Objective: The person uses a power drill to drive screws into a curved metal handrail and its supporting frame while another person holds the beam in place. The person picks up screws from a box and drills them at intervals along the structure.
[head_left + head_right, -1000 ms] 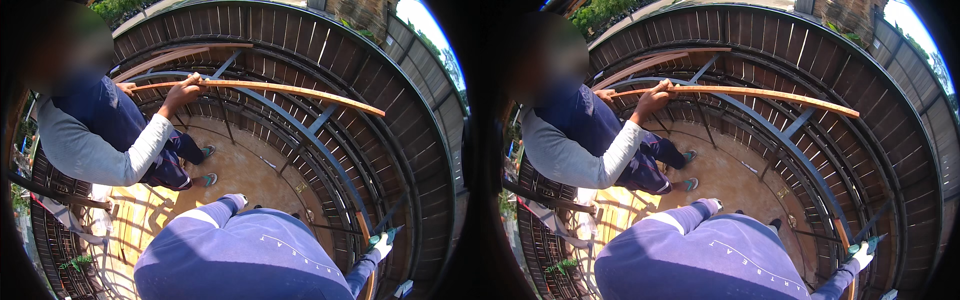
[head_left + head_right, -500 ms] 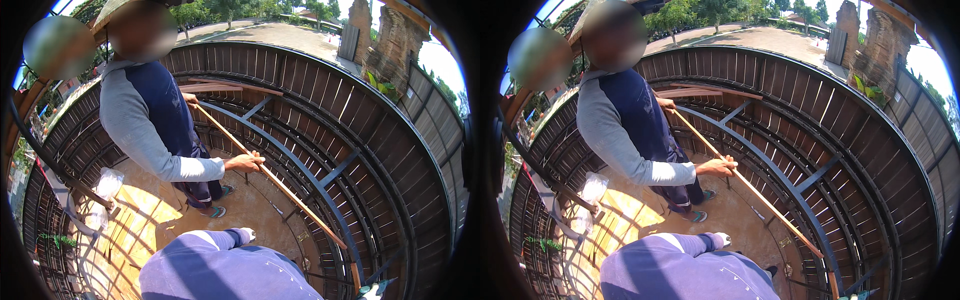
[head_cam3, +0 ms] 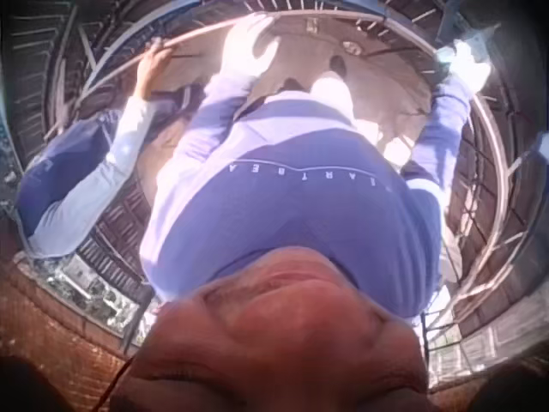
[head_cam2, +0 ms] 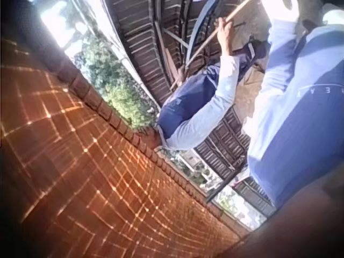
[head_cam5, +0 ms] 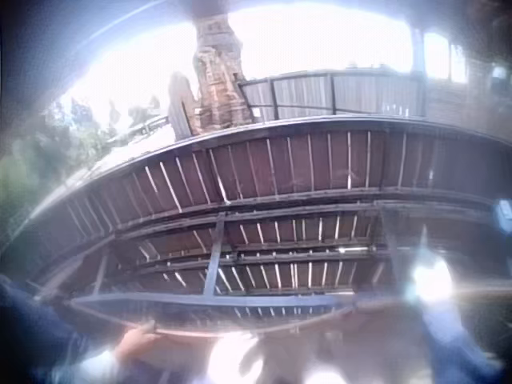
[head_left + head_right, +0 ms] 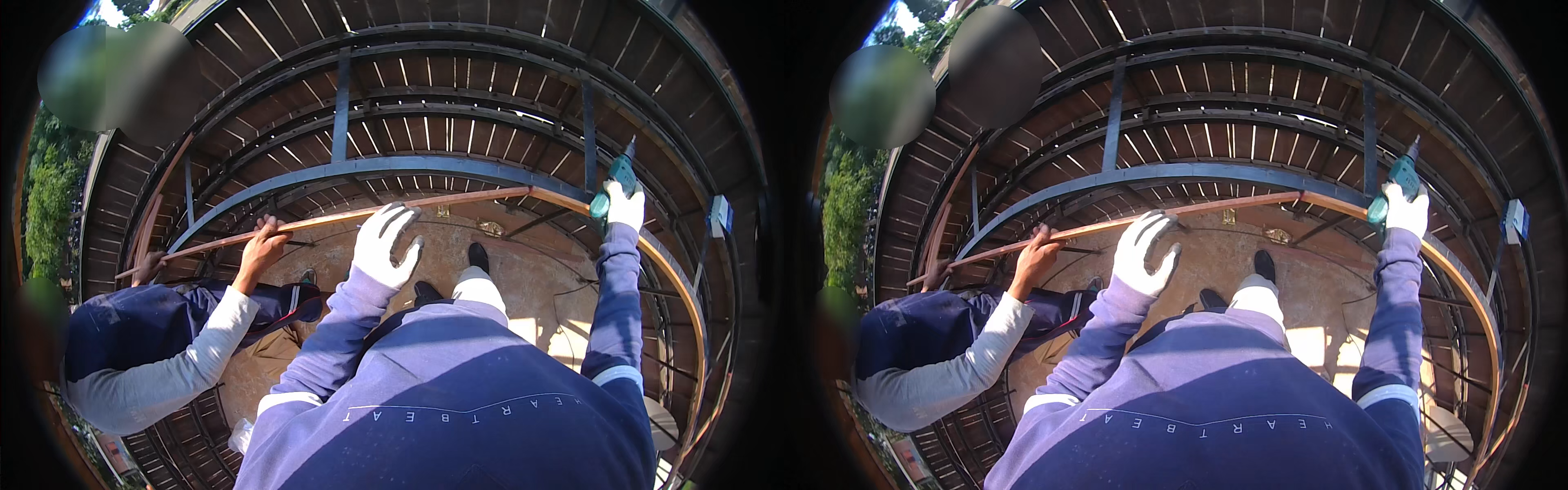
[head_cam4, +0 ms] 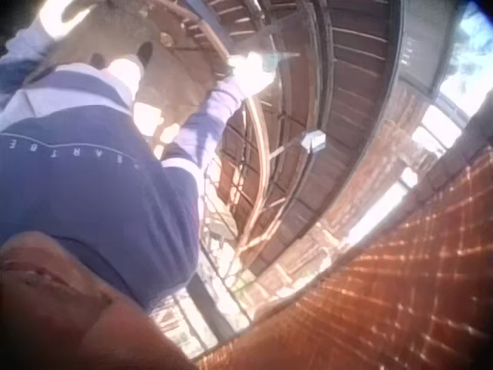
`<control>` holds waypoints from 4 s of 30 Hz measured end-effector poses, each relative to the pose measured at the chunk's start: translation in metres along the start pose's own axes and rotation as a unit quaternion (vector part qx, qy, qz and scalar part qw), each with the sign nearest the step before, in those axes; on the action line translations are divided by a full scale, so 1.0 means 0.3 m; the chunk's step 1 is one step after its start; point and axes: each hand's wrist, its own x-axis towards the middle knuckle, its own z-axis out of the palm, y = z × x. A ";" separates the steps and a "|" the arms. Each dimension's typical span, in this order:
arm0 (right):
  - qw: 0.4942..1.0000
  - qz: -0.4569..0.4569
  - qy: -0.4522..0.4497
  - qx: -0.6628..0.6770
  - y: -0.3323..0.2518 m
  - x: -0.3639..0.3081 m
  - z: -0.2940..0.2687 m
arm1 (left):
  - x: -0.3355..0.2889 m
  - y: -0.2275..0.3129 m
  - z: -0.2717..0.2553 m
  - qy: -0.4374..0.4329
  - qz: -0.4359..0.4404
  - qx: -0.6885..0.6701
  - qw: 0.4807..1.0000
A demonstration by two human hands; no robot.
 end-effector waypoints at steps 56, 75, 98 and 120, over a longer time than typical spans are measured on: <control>0.988 -0.036 -0.012 0.150 0.073 -0.025 -0.115 | 0.211 0.247 0.327 -0.055 0.015 -0.032 0.998; 0.960 -0.037 -0.196 0.196 0.261 0.041 -0.841 | 0.495 0.931 1.006 -0.410 -0.149 -0.471 0.767; 0.971 0.044 0.233 0.019 0.979 0.494 -1.533 | 1.233 2.156 2.142 -0.291 0.460 0.087 0.835; 0.977 0.154 0.116 0.092 1.000 0.584 -1.618 | 1.295 2.314 2.115 -0.188 0.404 0.035 0.894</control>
